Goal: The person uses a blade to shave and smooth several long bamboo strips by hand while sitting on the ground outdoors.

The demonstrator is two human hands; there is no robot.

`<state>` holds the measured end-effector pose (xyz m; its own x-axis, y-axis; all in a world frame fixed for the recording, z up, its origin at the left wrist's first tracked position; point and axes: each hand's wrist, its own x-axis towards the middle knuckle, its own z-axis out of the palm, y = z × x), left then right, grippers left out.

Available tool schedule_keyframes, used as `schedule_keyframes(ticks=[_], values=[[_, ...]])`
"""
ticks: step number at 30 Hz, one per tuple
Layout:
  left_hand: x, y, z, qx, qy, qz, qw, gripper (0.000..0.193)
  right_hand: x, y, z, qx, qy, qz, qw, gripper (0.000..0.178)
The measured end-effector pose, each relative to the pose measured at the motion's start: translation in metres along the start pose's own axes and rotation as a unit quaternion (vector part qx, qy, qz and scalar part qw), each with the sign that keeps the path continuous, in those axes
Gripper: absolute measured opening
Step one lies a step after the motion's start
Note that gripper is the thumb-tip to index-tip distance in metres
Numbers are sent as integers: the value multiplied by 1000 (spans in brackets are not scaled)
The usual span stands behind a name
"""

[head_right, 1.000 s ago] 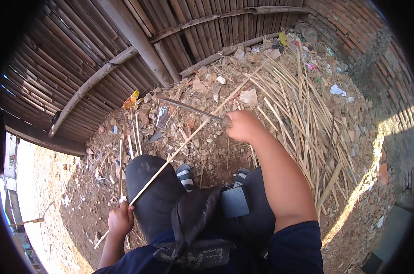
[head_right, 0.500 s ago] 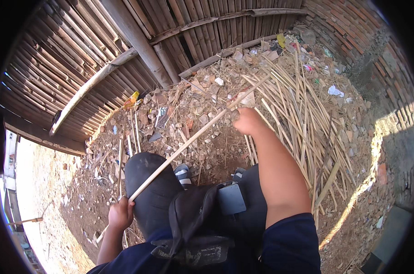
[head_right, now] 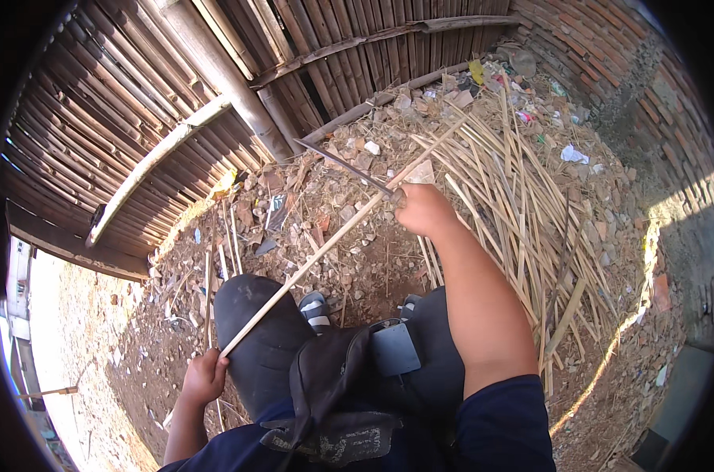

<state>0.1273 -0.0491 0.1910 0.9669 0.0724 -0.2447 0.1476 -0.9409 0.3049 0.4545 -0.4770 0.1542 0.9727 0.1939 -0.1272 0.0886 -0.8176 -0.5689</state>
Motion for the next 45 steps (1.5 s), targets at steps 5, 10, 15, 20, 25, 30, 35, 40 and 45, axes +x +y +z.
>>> schedule_keyframes(ticks=[5,10,15,20,25,30,35,40,45], values=[[3,-5,10,-20,4,9,1000,31,6,13,4,-7,-62,-19,998,42],[4,-1,-2,9,1,-10,1000,31,4,17,-2,-6,23,37,999,49],[4,-16,16,-44,10,16,999,28,-4,5,1,4,17,-57,998,46],[9,-8,9,-24,9,19,999,33,8,34,-9,51,37,63,996,38],[6,-13,18,-50,9,6,999,33,-11,-28,-7,-13,47,-40,998,41],[8,-7,19,-52,33,-9,998,32,15,24,12,1,110,-7,994,37],[-1,-1,6,-58,46,34,997,21,9,15,-5,66,116,32,991,30],[-8,7,15,-52,76,8,996,15,-8,-16,-5,-24,87,-49,995,36],[-7,23,20,-2,141,2,990,12,-11,-30,10,-57,2,-84,995,34]])
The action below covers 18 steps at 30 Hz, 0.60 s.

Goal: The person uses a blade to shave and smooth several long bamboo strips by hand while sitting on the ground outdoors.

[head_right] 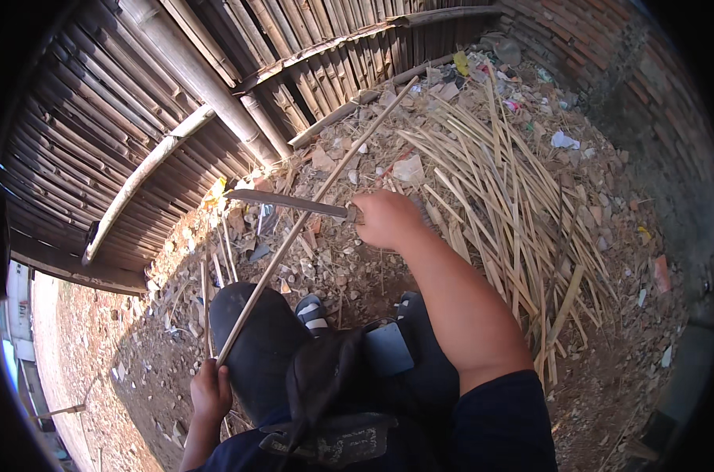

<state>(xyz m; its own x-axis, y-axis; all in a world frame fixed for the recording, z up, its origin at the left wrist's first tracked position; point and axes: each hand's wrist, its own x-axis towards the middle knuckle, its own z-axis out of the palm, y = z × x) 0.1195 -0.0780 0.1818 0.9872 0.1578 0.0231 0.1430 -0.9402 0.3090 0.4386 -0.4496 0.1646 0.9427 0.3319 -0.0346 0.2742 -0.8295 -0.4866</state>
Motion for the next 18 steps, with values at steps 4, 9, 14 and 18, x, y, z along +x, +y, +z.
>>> schedule_keyframes(ticks=[4,9,14,18], values=[[-4,-5,9,72,34,8,997,10,6,9,14,18,1,-13,1000,33],[-7,-2,18,116,93,19,989,11,7,-2,14,-5,-10,-7,1000,35],[-3,-25,27,124,98,54,986,11,13,7,14,55,-74,-11,996,38],[1,-19,21,143,85,56,984,12,17,18,19,119,1,89,989,38]])
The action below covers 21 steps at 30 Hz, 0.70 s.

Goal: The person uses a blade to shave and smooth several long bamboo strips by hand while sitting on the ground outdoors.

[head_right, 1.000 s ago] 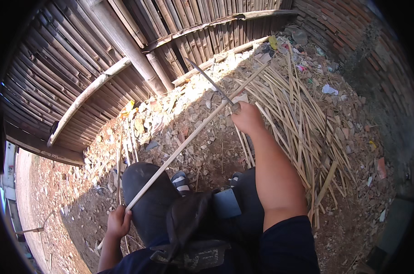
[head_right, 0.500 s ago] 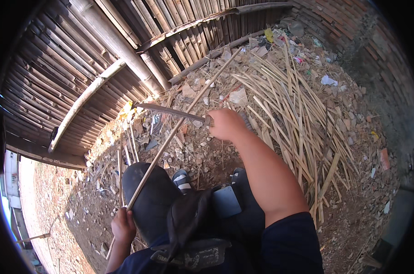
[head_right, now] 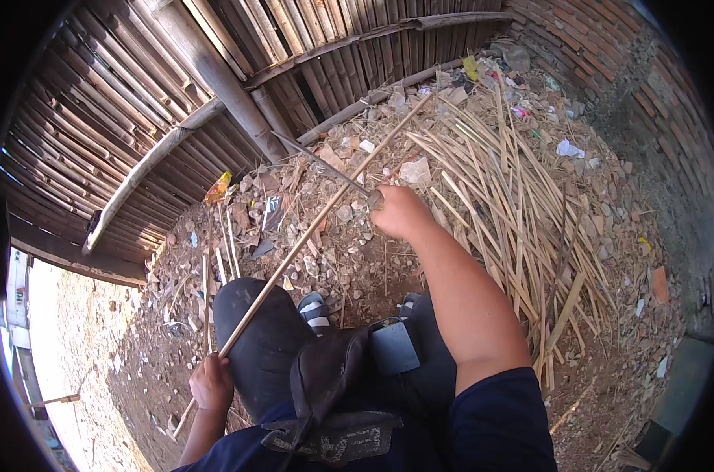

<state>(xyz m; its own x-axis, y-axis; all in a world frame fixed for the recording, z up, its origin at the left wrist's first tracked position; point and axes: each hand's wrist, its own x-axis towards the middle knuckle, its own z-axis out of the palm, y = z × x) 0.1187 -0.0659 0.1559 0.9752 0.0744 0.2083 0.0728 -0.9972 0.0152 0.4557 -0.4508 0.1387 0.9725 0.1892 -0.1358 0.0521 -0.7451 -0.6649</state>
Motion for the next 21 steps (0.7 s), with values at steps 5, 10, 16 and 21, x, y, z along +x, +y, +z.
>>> schedule_keyframes(ticks=[5,10,16,21], values=[[-4,-2,1,18,13,3,1000,12,-14,-25,0,-91,-98,-39,990,36],[4,-2,1,22,21,18,999,12,-1,24,-1,-33,1,30,999,35],[-2,-5,-2,23,-48,-29,998,12,-30,-21,-4,-89,-77,-36,992,38],[9,-4,-6,25,-48,-13,998,14,-2,29,-5,-64,-5,39,997,47]])
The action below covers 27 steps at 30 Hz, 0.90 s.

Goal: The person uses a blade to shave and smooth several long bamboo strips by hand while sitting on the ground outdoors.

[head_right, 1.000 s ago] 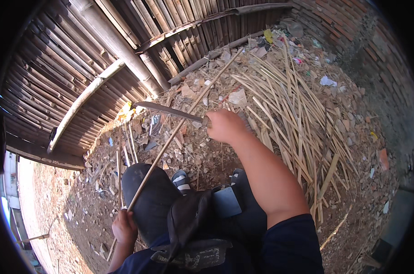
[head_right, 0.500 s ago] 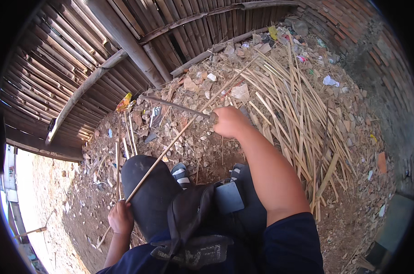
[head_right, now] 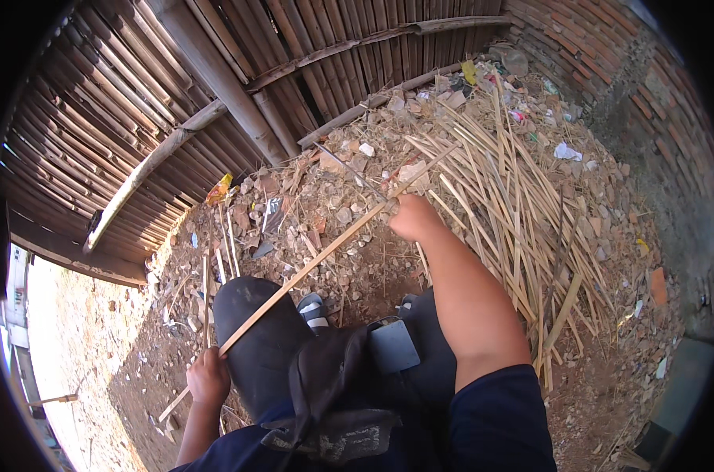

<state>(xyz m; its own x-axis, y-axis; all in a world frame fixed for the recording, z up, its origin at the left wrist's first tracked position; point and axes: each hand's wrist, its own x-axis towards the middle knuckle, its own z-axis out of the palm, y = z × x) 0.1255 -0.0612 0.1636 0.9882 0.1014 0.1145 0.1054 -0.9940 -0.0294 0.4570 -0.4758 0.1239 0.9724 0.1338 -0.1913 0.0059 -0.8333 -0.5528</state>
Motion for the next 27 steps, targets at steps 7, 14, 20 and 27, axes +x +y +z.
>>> schedule_keyframes(ticks=[7,14,20,27], values=[[2,1,-6,-65,-53,-9,996,15,-24,-35,-21,-37,18,-41,998,37],[6,4,-16,-77,-87,-36,993,15,-43,-72,-17,-80,-64,-109,989,37],[12,-1,-12,-128,-78,-23,988,17,-13,-33,-4,0,0,-76,997,39],[11,-8,-9,-186,-101,-28,977,19,-39,-60,-6,-29,37,-142,989,35]])
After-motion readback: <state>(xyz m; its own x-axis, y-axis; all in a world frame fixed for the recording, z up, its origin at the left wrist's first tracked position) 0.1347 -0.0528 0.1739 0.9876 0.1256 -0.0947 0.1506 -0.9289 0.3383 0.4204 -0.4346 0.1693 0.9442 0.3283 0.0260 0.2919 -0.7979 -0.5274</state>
